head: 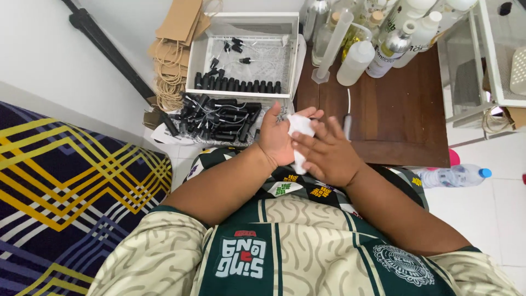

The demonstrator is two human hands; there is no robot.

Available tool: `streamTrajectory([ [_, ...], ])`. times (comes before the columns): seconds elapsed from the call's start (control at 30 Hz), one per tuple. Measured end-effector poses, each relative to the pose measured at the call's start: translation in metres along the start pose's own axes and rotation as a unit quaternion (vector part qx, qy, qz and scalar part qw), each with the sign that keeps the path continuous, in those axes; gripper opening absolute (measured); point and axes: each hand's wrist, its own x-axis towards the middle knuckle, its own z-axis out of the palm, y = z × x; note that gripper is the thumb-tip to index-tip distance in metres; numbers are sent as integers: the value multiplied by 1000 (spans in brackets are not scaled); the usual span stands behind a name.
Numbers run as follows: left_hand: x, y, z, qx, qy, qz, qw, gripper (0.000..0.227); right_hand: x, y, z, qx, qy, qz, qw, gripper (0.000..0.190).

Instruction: Wiping perfume nozzles with a cloth and inserting plastic tubes into them for assembly

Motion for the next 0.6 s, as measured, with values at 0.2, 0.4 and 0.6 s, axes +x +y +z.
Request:
streamTrajectory([
  [0.2,-2,-1,18,-11,-71,0,997,86,2,28,-7,-43,-9,30,999,55],
  [0.4,10,1,-1,5,2,-48,999,34,6,9,-15,11,18,-3,1000,36],
  [0.6,23,-13,-27,101,55,-5,993,44,19,50,-33,84,61,21,994,16],
])
